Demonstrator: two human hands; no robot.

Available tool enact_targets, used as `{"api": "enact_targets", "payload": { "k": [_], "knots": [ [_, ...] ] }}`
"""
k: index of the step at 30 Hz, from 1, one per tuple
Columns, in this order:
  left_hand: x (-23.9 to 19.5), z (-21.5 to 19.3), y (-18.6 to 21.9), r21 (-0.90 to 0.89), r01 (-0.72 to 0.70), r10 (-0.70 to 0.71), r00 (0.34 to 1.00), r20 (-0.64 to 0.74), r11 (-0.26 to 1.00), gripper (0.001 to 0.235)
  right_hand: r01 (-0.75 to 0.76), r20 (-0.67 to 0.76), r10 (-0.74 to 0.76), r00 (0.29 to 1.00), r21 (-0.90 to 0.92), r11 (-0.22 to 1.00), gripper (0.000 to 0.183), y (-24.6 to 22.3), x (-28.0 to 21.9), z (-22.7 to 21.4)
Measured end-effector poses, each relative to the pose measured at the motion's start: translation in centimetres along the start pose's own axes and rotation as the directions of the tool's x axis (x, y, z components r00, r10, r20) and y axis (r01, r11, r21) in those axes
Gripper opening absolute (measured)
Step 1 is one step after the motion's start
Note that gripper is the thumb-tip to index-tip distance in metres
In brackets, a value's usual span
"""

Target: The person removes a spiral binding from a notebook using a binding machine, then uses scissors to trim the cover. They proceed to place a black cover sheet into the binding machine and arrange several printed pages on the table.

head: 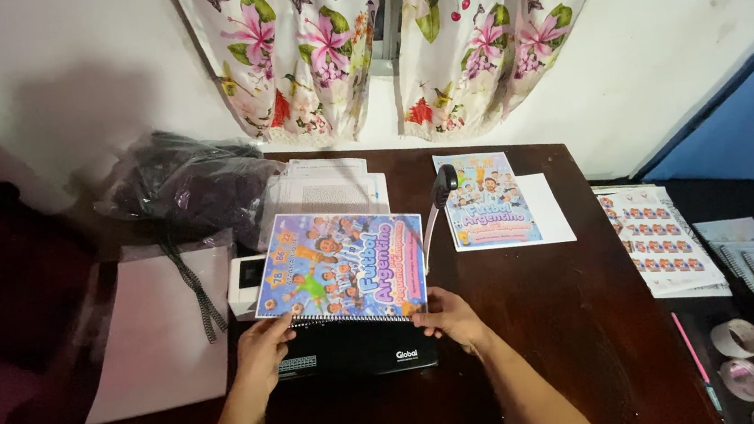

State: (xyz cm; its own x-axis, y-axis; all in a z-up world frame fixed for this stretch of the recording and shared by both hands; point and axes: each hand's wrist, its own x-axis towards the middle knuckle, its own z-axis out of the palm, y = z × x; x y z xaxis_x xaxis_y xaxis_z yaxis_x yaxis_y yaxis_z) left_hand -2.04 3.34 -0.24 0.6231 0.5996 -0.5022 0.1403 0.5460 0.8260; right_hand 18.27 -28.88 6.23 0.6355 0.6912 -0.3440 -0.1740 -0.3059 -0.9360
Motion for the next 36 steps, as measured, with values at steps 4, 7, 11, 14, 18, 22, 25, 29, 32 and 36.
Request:
{"api": "enact_targets", "payload": {
  "k": [4,7,11,14,18,22,25,29,32,36],
  "knots": [
    [-0.5,0.3,0.8,0.12,-0.007,0.014,0.998,-0.06,0.993,0.031,-0.063,0.009,0.062,0.998,0.022,0.998,0.041,-1.7,-0.5,0.4],
    [-0.6,0.3,1.0,0.154,0.032,-0.019,0.996,-0.088,0.988,0.03,-0.22,-0.051,0.22,0.974,0.014,0.975,0.042,-1.7,-0.6,0.5],
    [0.7,-0.5,-0.3,0.011,-0.017,0.017,1.0,-0.004,1.0,0.028,-0.063,0.036,0.063,0.997,-0.006,0.998,0.048,-0.6,-0.2,-0.1],
    [0.2,0.0,0.0,0.135,-0.021,0.033,0.995,-0.09,0.991,0.03,-0.113,0.007,0.113,0.994,0.009,0.994,0.048,-1.0,-0.4,0.2],
    [-3.3,1.5,3.3,0.074,0.011,-0.01,1.0,-0.015,0.997,0.025,-0.166,0.019,0.167,0.986,-0.047,0.985,0.052,-2.6,-1.2,0.8],
    [0.5,-1.0,-0.2,0.083,-0.02,0.014,0.997,0.073,0.996,0.029,0.009,0.087,-0.008,0.996,-0.002,1.0,0.058,-0.1,-0.1,0.3],
    [-0.8,0.2,1.1,0.227,-0.038,0.049,0.998,-0.04,0.973,0.031,-0.103,0.051,0.098,0.994,0.109,0.989,0.051,-1.2,-0.4,0.5],
    [-0.6,0.5,1.1,0.112,-0.028,0.021,0.998,0.058,0.993,0.025,-0.127,0.018,0.126,0.992,0.054,0.99,0.046,-0.5,-0.2,0.0],
    [0.9,-0.6,-0.7,0.032,-0.047,0.044,0.996,0.079,0.998,0.026,-0.05,0.063,0.05,0.997,0.001,0.999,0.047,1.0,0.6,-0.6],
    [-0.5,0.3,0.2,0.141,-0.079,0.08,0.997,0.001,0.987,0.027,-0.165,0.035,0.162,0.986,0.124,0.979,0.043,-0.4,0.3,0.2]
  ]
}}
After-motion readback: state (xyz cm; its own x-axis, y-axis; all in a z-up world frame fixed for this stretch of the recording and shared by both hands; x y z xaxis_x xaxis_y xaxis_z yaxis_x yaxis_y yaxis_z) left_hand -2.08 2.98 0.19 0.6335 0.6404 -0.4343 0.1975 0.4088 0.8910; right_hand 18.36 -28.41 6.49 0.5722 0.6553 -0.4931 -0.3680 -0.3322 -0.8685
